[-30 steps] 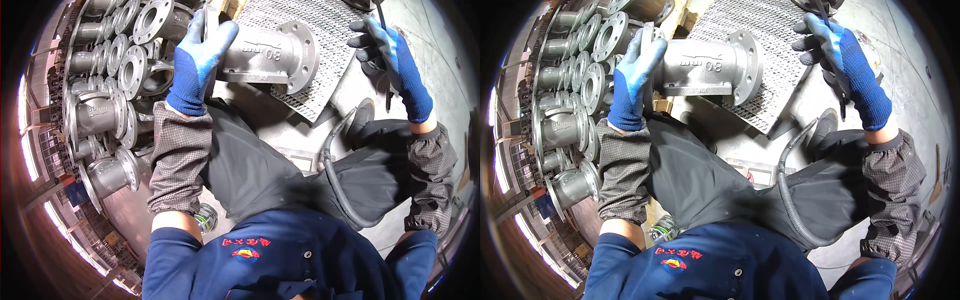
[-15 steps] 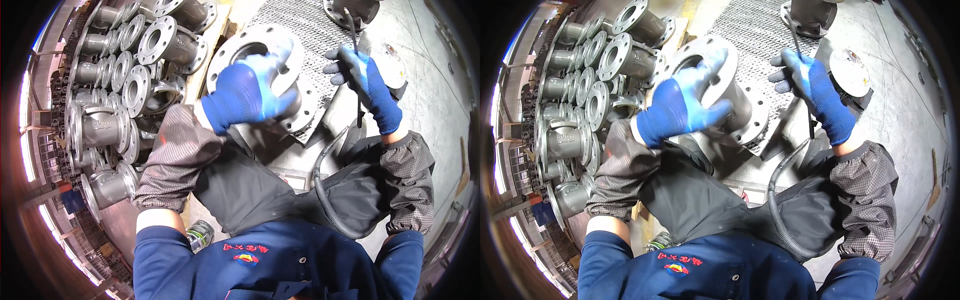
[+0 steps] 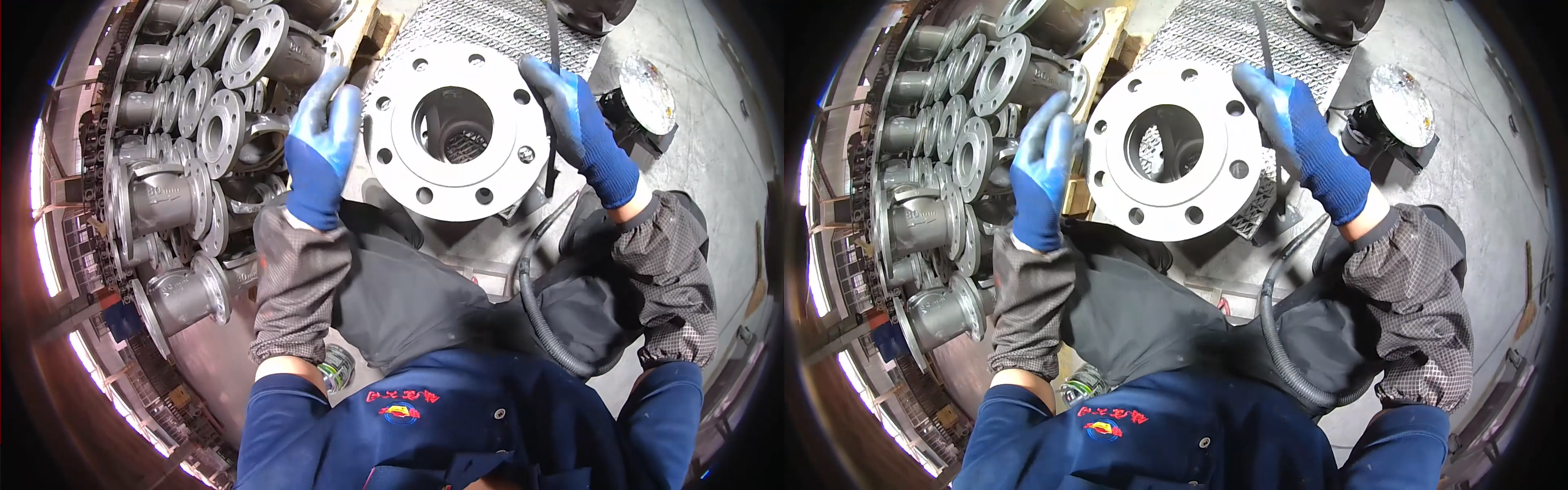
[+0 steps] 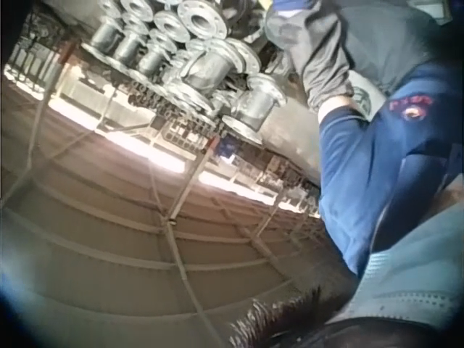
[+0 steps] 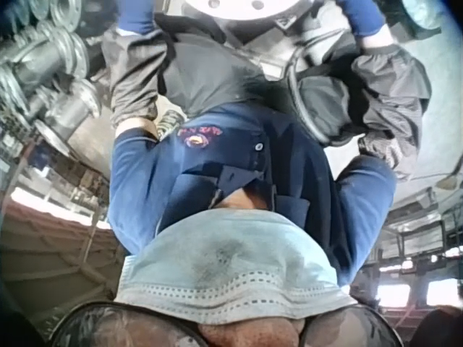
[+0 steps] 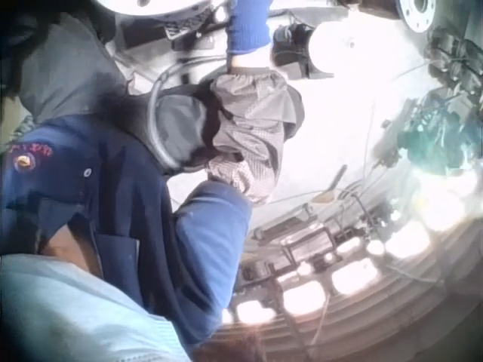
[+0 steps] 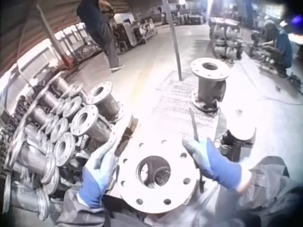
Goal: The person holds a metal valve body, turning it over to view different sides and openings. The person uses a brush to scrub the interior and exterior surfaces of the valve body and then uses an air nozzle to blow air into the valve openings.
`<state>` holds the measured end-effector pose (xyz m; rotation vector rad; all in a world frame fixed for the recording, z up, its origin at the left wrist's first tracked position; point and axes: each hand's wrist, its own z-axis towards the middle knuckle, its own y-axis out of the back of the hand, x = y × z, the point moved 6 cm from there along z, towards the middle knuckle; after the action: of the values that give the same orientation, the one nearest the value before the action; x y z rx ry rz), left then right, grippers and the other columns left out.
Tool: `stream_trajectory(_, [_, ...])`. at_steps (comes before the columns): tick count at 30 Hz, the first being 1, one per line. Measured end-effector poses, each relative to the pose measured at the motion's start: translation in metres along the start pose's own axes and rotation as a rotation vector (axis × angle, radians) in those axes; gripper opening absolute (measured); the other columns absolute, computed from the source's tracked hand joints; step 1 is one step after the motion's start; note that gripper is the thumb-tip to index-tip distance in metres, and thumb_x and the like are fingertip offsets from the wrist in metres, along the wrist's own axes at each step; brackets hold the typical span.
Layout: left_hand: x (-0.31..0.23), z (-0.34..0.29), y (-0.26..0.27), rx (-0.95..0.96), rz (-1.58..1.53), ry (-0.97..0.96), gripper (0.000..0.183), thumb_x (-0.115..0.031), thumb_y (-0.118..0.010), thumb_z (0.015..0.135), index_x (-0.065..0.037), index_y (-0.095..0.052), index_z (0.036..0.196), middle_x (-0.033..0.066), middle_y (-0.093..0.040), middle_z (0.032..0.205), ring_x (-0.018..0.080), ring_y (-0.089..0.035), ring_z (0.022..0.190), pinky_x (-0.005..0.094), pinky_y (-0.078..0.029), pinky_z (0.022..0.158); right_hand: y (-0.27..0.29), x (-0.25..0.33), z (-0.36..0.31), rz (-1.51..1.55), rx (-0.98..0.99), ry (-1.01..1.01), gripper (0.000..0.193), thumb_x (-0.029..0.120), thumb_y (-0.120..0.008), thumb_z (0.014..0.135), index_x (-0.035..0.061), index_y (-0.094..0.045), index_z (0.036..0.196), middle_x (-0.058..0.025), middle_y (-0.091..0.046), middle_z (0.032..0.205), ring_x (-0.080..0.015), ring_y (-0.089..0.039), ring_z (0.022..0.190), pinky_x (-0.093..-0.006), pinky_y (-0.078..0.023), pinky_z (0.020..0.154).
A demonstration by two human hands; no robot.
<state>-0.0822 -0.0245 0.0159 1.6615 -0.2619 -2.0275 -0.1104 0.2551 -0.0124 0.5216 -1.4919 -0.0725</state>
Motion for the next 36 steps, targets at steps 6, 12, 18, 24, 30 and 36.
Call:
stream_trajectory(6, [0.04,-0.01,-0.013,0.449,-0.025,-0.056,0.03,-0.009,-0.048,0.096,0.001,-0.051,0.123,0.0168,-0.064,0.102,0.024,-0.065,0.087,0.0296,-0.053,0.076,-0.014,0.005,0.011,0.072,-0.143,0.149,0.015,-0.003,-0.053,0.085,-0.006,-0.051,0.099,-0.0122,-0.054,0.077,-0.0201,-0.057,0.068,-0.0292,-0.048,0.062])
stream_trajectory(12, [0.022,-0.026,-0.001,0.238,-0.278,0.228,0.039,-0.031,-0.046,0.098,0.003,-0.062,0.108,0.0081,-0.067,0.092,0.0114,-0.062,0.08,0.0241,-0.05,0.072,-0.04,0.051,0.011,0.141,-0.009,-0.035,0.02,0.002,-0.057,0.085,-0.0047,-0.054,0.104,-0.0142,-0.057,0.082,-0.0216,-0.062,0.071,-0.0291,-0.051,0.062])
stream_trajectory(18, [-0.021,-0.021,0.01,0.152,0.0,-0.047,0.036,-0.015,-0.063,0.087,0.008,-0.059,0.114,0.0125,-0.066,0.102,0.015,-0.061,0.09,0.0267,-0.048,0.083,-0.029,0.041,0.011,-0.305,-0.145,0.464,0.013,0.007,-0.054,0.088,-0.0005,-0.057,0.098,-0.0116,-0.051,0.068,-0.0232,-0.056,0.059,-0.0323,-0.046,0.054])
stream_trajectory(24, [-0.044,-0.012,-0.014,0.181,-0.234,0.129,0.043,-0.009,-0.063,0.083,0.01,-0.054,0.12,0.0186,-0.063,0.113,0.0182,-0.059,0.103,0.0294,-0.045,0.091,-0.029,-0.022,0.029,0.348,-0.14,-0.188,0.027,0.023,-0.054,0.094,-0.001,-0.064,0.101,0.0029,-0.058,0.079,-0.011,-0.054,0.077,-0.0293,-0.046,0.071])
stream_trajectory(30, [-0.059,0.008,-0.043,0.174,0.039,-0.335,0.028,-0.019,-0.061,0.085,0.001,-0.062,0.104,0.0223,-0.064,0.1,0.032,-0.065,0.087,0.033,-0.051,0.074,0.017,0.015,0.005,0.23,-0.458,0.047,0.033,0.027,-0.043,0.1,0.0002,-0.058,0.114,-0.0041,-0.065,0.089,-0.0097,-0.06,0.079,-0.0216,-0.047,0.065])
stream_trajectory(36, [-0.085,0.023,-0.081,0.309,0.467,-0.632,0.031,0.001,-0.057,0.079,-0.007,-0.061,0.109,0.0194,-0.062,0.105,0.028,-0.066,0.084,0.0293,-0.054,0.069,-0.01,0.022,-0.02,0.198,-0.33,0.067,0.03,0.022,-0.051,0.096,0.0049,-0.056,0.12,-0.0098,-0.066,0.091,-0.0127,-0.063,0.08,-0.0256,-0.05,0.073])
